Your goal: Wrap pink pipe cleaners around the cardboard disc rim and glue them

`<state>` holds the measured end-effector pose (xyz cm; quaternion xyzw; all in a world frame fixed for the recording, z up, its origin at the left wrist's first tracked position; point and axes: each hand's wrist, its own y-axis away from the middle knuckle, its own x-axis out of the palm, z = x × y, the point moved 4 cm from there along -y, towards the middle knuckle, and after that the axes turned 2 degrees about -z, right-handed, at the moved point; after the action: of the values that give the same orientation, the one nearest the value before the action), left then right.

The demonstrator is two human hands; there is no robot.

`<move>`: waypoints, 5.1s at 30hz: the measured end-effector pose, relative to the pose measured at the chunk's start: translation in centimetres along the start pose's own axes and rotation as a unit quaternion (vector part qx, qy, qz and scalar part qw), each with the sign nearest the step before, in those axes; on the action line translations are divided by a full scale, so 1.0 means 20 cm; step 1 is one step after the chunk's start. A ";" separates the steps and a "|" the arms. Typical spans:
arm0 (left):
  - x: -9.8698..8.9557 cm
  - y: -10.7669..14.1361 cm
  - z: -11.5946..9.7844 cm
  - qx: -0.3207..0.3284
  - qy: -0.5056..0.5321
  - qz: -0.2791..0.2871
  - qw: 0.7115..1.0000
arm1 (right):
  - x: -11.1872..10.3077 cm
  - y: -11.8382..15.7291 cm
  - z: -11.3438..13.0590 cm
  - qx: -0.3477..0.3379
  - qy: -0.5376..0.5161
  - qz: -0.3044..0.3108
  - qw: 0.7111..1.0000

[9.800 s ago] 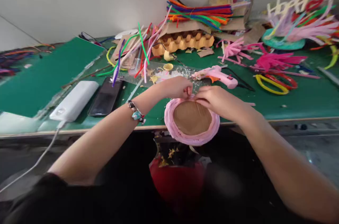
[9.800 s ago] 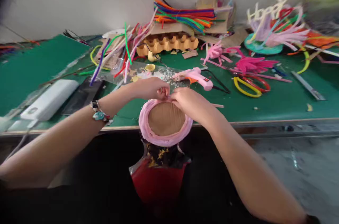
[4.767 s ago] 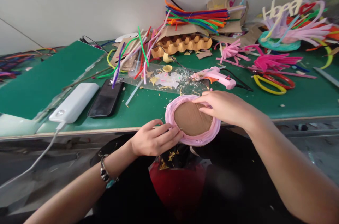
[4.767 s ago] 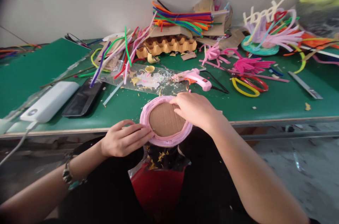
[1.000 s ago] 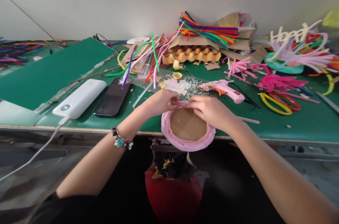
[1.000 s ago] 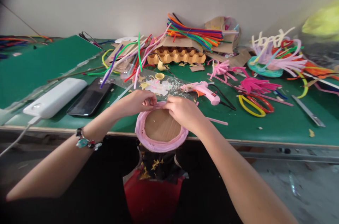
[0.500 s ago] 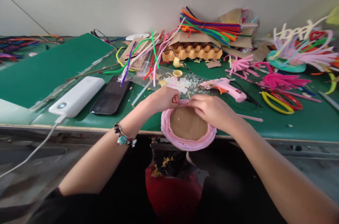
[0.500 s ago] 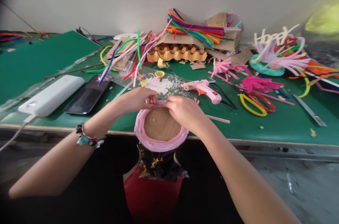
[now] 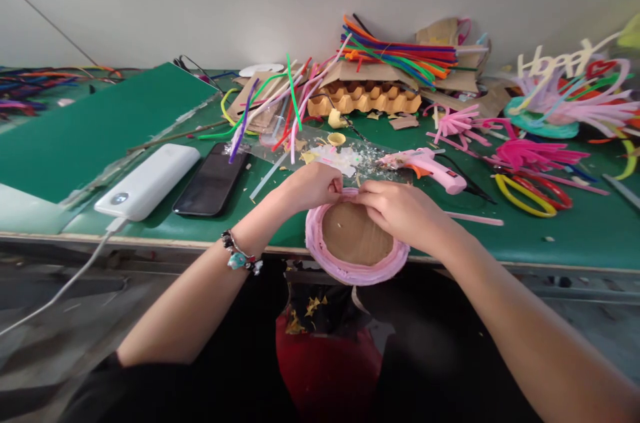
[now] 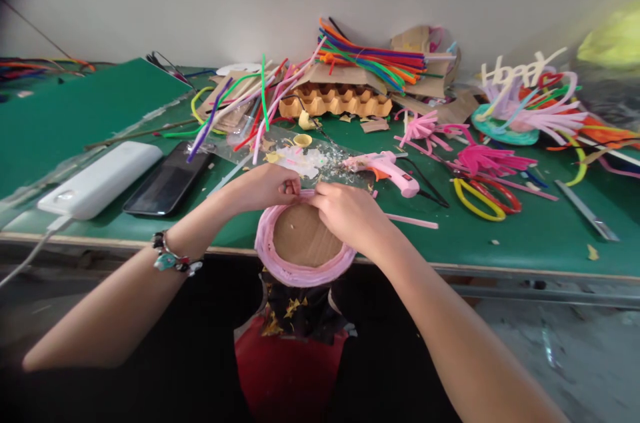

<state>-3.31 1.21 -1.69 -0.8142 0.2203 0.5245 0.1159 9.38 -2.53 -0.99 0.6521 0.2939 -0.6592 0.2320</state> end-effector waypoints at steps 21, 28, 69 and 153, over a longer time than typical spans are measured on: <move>0.01 -0.02 -0.01 -0.016 -0.042 0.019 0.999 | -0.01 0.03 -0.03 0.019 -0.060 -0.007 0.998; 0.01 -0.02 0.01 0.009 -0.010 0.011 1.000 | 0.00 0.02 -0.03 0.011 -0.027 0.019 0.999; 0.08 0.22 0.05 0.180 0.056 -0.110 0.976 | -0.01 0.06 -0.04 0.039 -0.079 0.023 0.996; -0.04 0.49 -0.10 0.342 -0.284 -0.298 0.845 | -0.35 0.16 -0.14 0.121 -0.149 -0.418 0.888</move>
<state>-6.59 -8.06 0.29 -0.5652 0.0901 0.5644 0.5949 13.93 -3.40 5.74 0.3860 0.4192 -0.8151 -0.1040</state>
